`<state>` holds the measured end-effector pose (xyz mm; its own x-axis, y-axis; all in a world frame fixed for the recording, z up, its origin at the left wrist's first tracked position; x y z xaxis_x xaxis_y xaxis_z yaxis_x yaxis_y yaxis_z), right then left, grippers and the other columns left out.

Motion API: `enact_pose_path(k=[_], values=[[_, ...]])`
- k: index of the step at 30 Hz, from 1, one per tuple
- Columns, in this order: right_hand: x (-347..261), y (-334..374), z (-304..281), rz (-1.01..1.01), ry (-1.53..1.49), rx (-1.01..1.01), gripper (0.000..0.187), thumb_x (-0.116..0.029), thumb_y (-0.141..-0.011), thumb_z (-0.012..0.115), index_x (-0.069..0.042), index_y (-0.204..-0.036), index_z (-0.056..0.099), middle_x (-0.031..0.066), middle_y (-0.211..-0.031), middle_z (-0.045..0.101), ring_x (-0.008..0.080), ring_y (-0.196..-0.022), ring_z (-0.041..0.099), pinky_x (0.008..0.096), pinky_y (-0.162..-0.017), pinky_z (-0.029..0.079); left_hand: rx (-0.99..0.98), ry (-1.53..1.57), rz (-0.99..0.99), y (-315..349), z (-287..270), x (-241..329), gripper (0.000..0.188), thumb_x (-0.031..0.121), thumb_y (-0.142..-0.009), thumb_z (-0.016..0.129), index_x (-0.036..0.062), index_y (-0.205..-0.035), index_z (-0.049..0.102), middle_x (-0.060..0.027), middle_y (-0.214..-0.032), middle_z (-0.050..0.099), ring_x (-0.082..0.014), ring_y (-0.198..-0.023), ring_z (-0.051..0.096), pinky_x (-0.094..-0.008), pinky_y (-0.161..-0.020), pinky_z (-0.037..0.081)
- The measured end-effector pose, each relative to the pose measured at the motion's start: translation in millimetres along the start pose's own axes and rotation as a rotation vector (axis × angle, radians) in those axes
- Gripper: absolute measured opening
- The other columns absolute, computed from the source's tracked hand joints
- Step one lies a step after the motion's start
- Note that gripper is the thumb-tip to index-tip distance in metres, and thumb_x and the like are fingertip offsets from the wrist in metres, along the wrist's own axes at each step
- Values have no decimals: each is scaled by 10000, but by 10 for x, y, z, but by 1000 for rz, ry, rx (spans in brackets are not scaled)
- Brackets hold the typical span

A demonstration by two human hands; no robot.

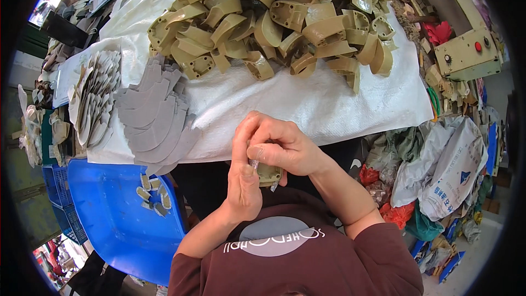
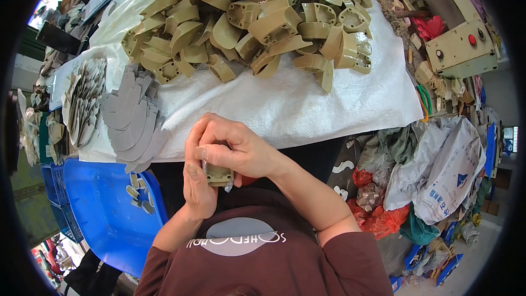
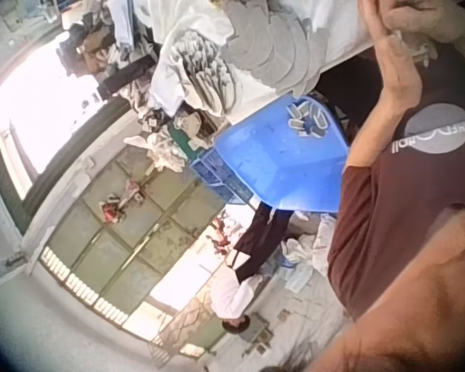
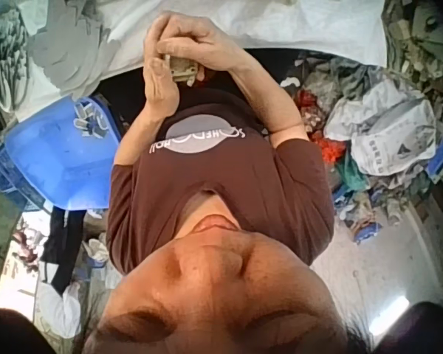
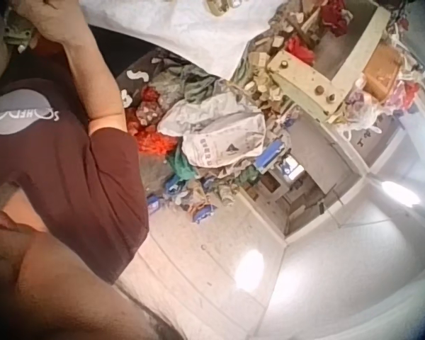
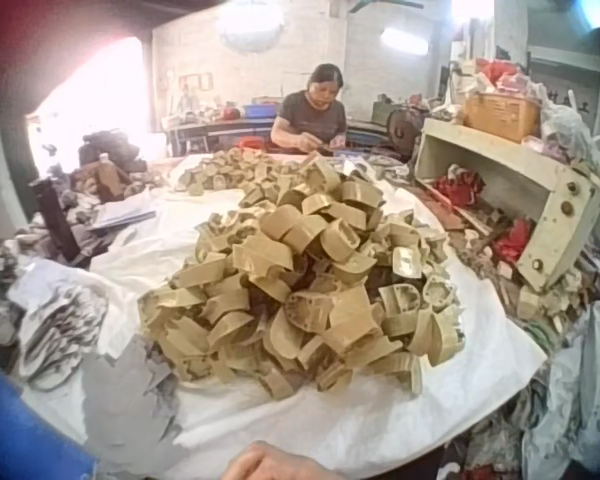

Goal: The person repeatedly picks up beige plastic components and gray adhesive pads from a table. They align the adhesive pad with the back of the plastic component and press them together. The finished assembly is then placed into a blue plastic bin. This process is repeated continuously throughout the video.

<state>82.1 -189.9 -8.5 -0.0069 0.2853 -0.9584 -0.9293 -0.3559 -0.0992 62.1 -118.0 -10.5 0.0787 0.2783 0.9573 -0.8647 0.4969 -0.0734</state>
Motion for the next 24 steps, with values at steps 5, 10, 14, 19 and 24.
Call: enact_pose_path(k=[5, 10, 14, 19, 24], values=[[38, 130, 76, -223, 240, 133, 285, -200, -950, 508, -39, -1183, 536, 115, -1114, 524, 226, -1021, 503, 346, -894, 407, 266, -45, 86, 49, -288, -127, 623, 442, -984, 332, 39, -1441, 203, -118, -1125, 519, -150, -972, 541, -292, -821, 458], [33, 204, 149, -239, 181, 154, 459, -261, -993, 395, -25, -1386, 374, 155, -1209, 456, 268, -1086, 461, 374, -969, 353, 364, 12, 83, 44, -362, -94, 487, 258, -972, 404, 82, -1406, 271, -81, -1080, 522, -131, -938, 537, -285, -827, 447], [-35, 241, 140, -323, 353, 242, 454, -289, -1002, 385, -26, -1372, 395, 146, -1177, 482, 248, -996, 506, 358, -895, 416, 318, 79, 85, 78, -303, -218, 542, 258, -963, 434, 101, -1427, 201, -82, -1112, 509, -142, -924, 544, -274, -804, 456], [45, 202, -51, 21, 211, 253, 493, -331, -961, 498, -23, -1339, 423, 134, -1077, 514, 221, -797, 548, 323, -661, 466, 118, 387, 2, -18, -187, -96, 763, 415, -949, 472, 94, -1467, 12, -98, -1067, 524, -168, -844, 548, -308, -725, 477], [-331, 93, -26, -132, 823, 218, 470, -225, -824, 678, 0, -1202, 512, 138, -898, 559, 252, -701, 559, 342, -631, 474, 48, -594, 302, -16, -183, 186, 901, 508, -897, 537, 17, -1473, 47, -163, -943, 579, -260, -762, 584, -368, -697, 490]])
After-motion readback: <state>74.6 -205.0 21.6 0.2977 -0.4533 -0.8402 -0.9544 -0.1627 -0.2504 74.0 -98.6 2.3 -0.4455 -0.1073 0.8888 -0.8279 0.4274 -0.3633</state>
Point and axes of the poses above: each hand's wrist, its own y-axis away from the middle knuckle, its own z-axis out of the palm, x = y × z, the point moved 9 cm from there along -y, towards the middle knuckle
